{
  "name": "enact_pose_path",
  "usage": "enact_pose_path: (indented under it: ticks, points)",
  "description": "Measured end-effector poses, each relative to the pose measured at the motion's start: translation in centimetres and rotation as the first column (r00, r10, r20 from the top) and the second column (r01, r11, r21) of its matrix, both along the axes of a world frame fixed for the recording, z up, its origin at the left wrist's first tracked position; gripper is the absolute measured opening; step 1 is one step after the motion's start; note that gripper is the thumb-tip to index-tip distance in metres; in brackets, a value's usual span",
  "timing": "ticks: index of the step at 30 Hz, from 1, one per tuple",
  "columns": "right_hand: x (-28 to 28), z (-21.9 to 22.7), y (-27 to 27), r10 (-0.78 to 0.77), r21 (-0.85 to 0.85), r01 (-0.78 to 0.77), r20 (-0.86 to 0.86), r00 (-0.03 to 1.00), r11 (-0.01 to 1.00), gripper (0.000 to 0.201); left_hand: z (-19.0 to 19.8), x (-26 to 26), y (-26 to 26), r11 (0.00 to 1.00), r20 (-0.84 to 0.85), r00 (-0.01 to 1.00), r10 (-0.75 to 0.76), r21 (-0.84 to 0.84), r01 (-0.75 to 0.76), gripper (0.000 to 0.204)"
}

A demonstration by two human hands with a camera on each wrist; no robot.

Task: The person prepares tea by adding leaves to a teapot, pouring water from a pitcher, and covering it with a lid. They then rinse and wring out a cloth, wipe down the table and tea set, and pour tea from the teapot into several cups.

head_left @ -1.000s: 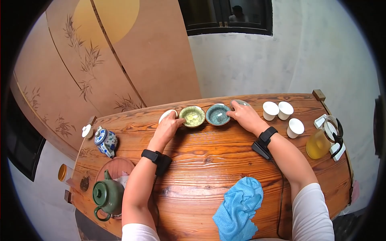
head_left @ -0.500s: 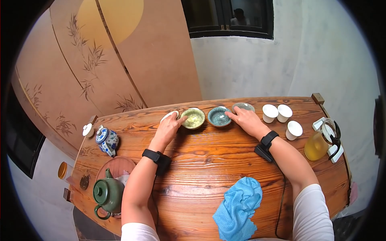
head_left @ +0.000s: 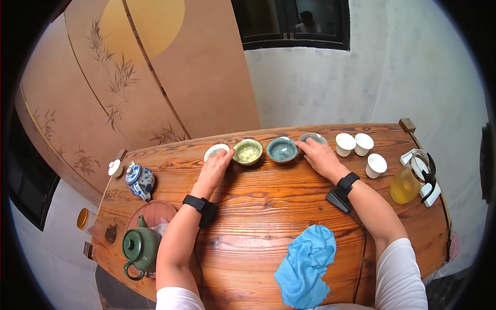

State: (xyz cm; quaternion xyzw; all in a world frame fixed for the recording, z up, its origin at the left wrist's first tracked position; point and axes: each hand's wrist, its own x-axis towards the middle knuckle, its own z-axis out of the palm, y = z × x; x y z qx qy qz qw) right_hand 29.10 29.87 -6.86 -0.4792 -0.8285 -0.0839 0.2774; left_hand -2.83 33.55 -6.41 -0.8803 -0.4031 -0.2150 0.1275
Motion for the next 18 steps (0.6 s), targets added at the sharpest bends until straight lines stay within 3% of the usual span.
enact_pose_path:
  ticks: [4,9,16,18]
  points:
    - [-0.1,0.2,-0.6,-0.014,-0.001,0.014,0.044,0.999,1.0,0.044,0.0,0.2,-0.4,0.999,-0.015,1.0,0.026,-0.019,-0.026,0.038]
    - [0.0,0.2,-1.0,-0.008,0.009,0.008,0.054,0.999,1.0,0.044,1.6,0.9,-2.2,0.997,-0.015,0.997,0.079,-0.011,-0.079,0.061]
    - [-0.4,1.3,-2.4,-0.041,-0.034,0.041,0.007,0.999,0.999,0.039,2.1,1.5,-4.2,0.993,0.07,0.995,0.074,-0.096,-0.067,0.059]
    - [-0.2,2.1,-3.7,-0.011,-0.014,0.01,-0.086,0.996,1.0,0.041,2.1,1.7,-5.3,0.997,0.205,0.979,0.022,-0.08,-0.006,0.057]
